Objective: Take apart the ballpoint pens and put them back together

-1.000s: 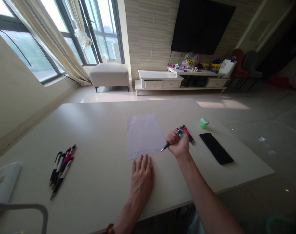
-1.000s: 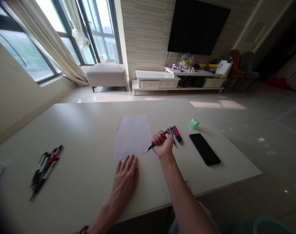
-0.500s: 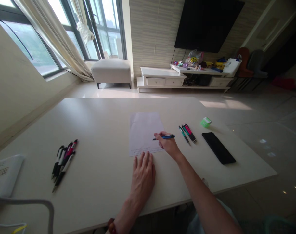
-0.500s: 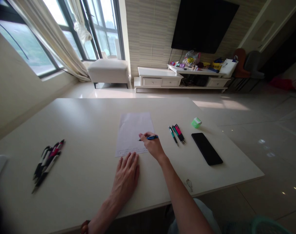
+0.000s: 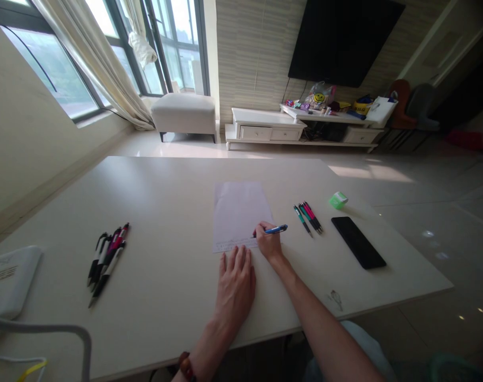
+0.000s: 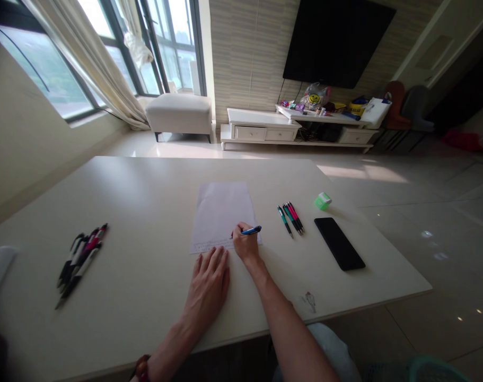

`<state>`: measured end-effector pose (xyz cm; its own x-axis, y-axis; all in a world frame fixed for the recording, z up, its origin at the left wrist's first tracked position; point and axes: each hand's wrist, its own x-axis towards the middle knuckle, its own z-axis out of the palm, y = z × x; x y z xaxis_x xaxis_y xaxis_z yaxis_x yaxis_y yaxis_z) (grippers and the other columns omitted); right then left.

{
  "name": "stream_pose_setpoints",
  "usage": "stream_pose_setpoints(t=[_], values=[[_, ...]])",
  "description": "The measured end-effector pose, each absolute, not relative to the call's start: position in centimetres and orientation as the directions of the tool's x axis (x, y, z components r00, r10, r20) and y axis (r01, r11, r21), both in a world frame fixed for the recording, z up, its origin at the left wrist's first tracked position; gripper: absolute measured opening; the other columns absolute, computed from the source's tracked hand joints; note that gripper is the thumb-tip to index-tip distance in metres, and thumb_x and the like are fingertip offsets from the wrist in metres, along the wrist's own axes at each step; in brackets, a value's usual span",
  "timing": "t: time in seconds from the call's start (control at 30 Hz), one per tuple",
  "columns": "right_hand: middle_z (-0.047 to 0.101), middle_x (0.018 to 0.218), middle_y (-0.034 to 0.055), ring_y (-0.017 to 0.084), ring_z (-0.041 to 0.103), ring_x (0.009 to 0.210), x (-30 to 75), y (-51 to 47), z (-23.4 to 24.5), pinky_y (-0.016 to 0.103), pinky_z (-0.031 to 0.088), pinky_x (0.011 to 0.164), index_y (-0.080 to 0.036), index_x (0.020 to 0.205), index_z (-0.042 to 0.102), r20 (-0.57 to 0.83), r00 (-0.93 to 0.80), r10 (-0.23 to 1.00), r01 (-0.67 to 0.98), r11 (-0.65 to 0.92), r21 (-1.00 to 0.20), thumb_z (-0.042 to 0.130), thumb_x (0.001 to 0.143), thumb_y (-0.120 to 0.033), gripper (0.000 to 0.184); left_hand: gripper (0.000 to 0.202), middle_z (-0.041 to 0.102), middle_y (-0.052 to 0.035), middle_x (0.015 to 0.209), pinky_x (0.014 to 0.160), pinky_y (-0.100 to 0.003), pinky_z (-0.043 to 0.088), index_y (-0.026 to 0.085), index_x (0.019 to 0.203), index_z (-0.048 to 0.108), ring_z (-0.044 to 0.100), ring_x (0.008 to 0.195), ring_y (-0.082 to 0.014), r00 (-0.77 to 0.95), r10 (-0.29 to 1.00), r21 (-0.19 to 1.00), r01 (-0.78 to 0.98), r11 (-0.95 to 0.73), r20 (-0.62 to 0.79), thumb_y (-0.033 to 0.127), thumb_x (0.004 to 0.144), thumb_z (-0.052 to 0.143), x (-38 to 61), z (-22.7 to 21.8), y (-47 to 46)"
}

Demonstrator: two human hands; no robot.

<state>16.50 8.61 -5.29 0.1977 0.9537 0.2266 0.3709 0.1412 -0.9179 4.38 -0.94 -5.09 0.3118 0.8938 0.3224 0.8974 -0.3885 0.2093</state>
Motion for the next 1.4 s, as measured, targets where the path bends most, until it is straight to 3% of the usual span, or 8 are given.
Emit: stream_pose_setpoints(t=[0.63,0.73,0.83,0.93,1.0,1.1,1.2,1.4], values=[[0.045,0.043,-0.0025,0.01,0.041,0.045,16.3,8.7,-5.4,0.023,0.031,0.047,-0.018,0.047,0.045,0.187,0.192,0.963,0.392,0.1,-0.915,0.04,0.067,-0.016,0.022,0.041,0.048,-0.0125,0.134,0.106,-0.049,0.027,0.012,0.125,0.05,0.038,0.127,-0.0275,0.297,0.896,0.185,0.911,-0.37,0.329,0.018,0.087,0.037,4.5,-5.1,-1.0],[0.048,0.048,-0.002,0.01,0.042,0.046,16.7,8.8,-5.2,0.021,0.031,0.044,-0.017,0.056,0.052,0.123,0.239,0.963,0.279,0.053,-0.959,0.04,0.072,-0.022,0.021,0.04,0.049,-0.0124,0.133,0.106,-0.049,0.028,0.013,0.124,0.051,0.039,0.126,-0.0275,0.298,0.891,0.197,0.905,-0.378,0.341,0.018,0.087,0.038,4.5,-5.0,-1.0],[0.05,0.053,-0.0032,0.01,0.044,0.046,17.0,8.7,-3.9,0.019,0.033,0.042,-0.015,0.084,0.059,0.06,0.248,0.967,0.12,0.031,-0.992,0.045,0.074,-0.027,0.021,0.04,0.051,-0.0126,0.131,0.105,-0.05,0.029,0.014,0.124,0.051,0.04,0.125,-0.0277,0.297,0.882,0.226,0.891,-0.394,0.366,0.017,0.086,0.039,4.5,-5.0,-1.0],[0.047,0.05,-0.0077,0.009,0.041,0.041,17.3,8.1,-1.3,0.019,0.033,0.04,-0.016,0.125,0.04,0.072,0.197,0.978,0.003,0.073,-0.997,0.056,0.073,-0.031,0.056,0.038,0.051,-0.0126,0.13,0.104,-0.051,0.031,0.015,0.121,0.053,0.041,0.125,-0.0281,0.266,0.88,0.314,0.861,-0.4,0.394,0.016,0.085,0.041,4.4,-4.9,-0.9],[0.047,0.051,-0.0091,0.008,0.039,0.04,17.7,7.4,0.4,0.018,0.033,0.039,-0.02,0.137,0.024,0.095,0.14,0.986,-0.037,0.101,-0.994,0.06,0.073,-0.032,0.074,0.034,0.052,-0.0116,0.128,0.103,-0.049,0.032,0.016,0.117,0.055,0.04,0.125,-0.0266,0.208,0.88,0.445,0.799,-0.404,0.426,0.017,0.086,0.04,4.3,-4.6,-0.7],[0.044,0.051,-0.0093,0.007,0.036,0.038,18.5,6.3,1.9,0.017,0.031,0.036,-0.024,0.135,0.028,0.117,0.073,0.99,-0.052,0.121,-0.991,0.057,0.076,-0.034,0.067,0.028,0.061,-0.0099,0.115,0.097,-0.042,0.04,0.018,0.108,0.059,0.051,0.113,-0.0223,0.058,0.916,0.724,0.593,-0.352,0.397,0.024,0.089,0.04,4.2,-3.5,-0.4],[0.04,0.049,-0.0096,0.006,0.033,0.038,19.0,5.4,2.2,0.016,0.028,0.035,-0.023,0.13,0.036,0.127,0.058,0.99,-0.04,0.13,-0.991,0.054,0.079,-0.036,0.055,0.029,0.068,-0.0078,0.089,0.079,-0.035,0.05,0.016,0.098,0.062,0.062,0.085,-0.0191,0.037,0.988,0.951,0.265,-0.157,0.153,0.036,0.088,0.043,4.4,-2.2,-0.2],[0.043,0.051,-0.0083,0.008,0.039,0.043,17.9,4.4,2.0,0.02,0.035,0.042,-0.025,0.14,0.025,0.182,0.0,0.983,0.118,0.18,-0.977,0.053,0.082,-0.033,0.065,0.037,0.069,-0.0098,0.08,0.07,-0.03,0.05,0.011,0.087,0.067,0.062,0.075,-0.0185,0.367,0.924,0.987,-0.078,0.143,-0.105,0.046,0.079,0.055,5.1,-0.8,-0.2]])
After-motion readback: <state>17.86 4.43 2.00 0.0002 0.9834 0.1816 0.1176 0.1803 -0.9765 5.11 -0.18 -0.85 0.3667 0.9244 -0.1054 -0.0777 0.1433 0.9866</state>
